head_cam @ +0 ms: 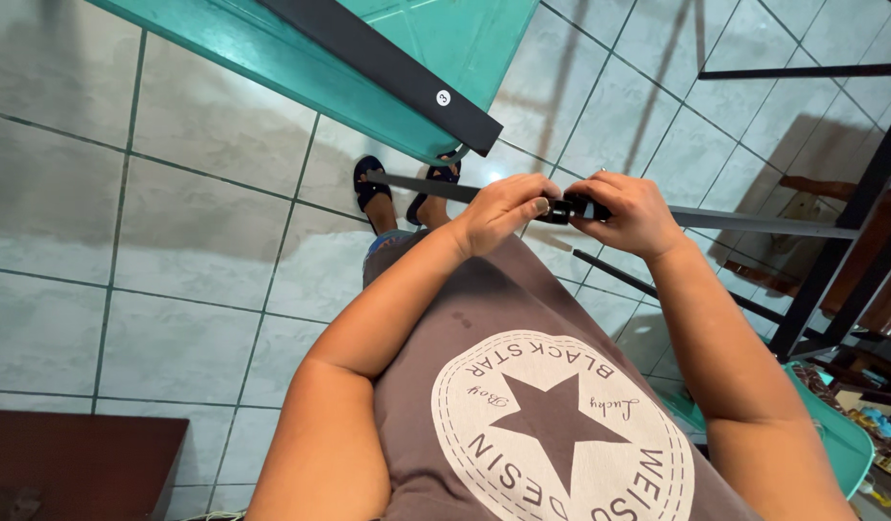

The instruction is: The person assembles a metal frame by hand, aligning and fastening metal bars with screws and nuts. They consult an instruction sheet, pick up parts, and tighten connections on the floor.

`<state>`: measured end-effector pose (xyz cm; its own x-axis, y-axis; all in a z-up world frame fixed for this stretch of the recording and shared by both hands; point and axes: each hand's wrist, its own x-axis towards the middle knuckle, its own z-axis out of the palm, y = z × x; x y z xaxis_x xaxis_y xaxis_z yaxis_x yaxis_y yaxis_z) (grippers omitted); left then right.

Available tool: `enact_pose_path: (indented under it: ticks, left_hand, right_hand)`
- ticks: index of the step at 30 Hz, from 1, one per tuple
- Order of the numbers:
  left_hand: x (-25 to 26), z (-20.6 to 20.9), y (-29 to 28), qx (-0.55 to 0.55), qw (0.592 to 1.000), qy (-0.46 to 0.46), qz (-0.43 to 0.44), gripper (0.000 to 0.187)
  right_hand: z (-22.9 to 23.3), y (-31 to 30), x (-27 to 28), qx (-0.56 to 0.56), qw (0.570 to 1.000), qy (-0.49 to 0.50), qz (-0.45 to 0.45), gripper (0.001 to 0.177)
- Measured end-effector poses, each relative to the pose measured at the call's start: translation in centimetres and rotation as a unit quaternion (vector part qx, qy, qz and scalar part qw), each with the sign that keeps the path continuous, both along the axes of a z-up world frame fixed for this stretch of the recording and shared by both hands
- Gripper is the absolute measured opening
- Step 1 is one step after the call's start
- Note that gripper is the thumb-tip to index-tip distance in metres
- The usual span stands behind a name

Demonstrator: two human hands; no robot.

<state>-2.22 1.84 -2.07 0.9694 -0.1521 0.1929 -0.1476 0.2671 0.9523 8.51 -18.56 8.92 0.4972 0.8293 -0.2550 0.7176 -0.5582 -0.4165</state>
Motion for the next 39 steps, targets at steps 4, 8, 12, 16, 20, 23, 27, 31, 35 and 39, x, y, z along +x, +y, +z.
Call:
enact_pose_path:
  ticks: [4,8,12,16,20,23,27,31,35,39]
  left_hand:
    - [1.0,-1.5,-0.7,0.000,0.999,-0.034,0.018,0.040]
    - [1.4,-2.8,-1.3,0.005,1.000,0.004,-0.010,0.035]
    - [1.0,-3.0,-2.5,-0.048,0.998,0.017,-0.022,0.038]
    - [1.1,-3.1,-2.8,-0.086,0.996,0.021,-0.027,0.040]
    - [1.2,-3.2,-3.0,-0.090,0.996,0.010,-0.018,0.038]
    - [1.3,-3.2,-2.8,-0.054,0.998,-0.004,-0.011,0.034]
    - [1.8,-3.4,-2.6,-0.046,0.998,-0.034,-0.004,0.034]
    - [2.4,-3.5,-2.3,-0.030,0.999,-0.042,-0.005,0.048]
    - [2.5,-3.5,-2.1,0.035,0.996,-0.080,0.020,0.053]
    - [2.3,-3.7,-2.1,0.033,0.996,-0.079,0.004,0.052]
  right_hand:
    - [0.1,0.1,-0.1,0.004,1.000,0.000,-0.010,0.032]
    - [-0.3,0.1,0.2,0.005,1.000,0.005,-0.014,0.032]
    - [-0.5,-0.3,0.0,-0.006,1.000,-0.003,-0.009,0.032]
    - [-0.5,0.0,0.0,-0.022,1.000,-0.003,-0.015,0.035]
    - [-0.5,0.2,0.0,-0.015,1.000,-0.012,-0.006,0.035]
    - [-0.3,0.4,0.1,-0.019,1.000,-0.005,-0.006,0.035]
    - [-0.5,0.0,0.2,-0.017,1.000,0.005,-0.003,0.048]
    - [-1.2,-0.5,0.1,-0.022,0.999,-0.028,0.026,0.059]
    - [-1.7,-1.0,-0.2,0.005,0.996,-0.079,0.049,0.054]
    - [-2.0,-1.2,-0.1,0.031,0.994,-0.081,0.062,0.046]
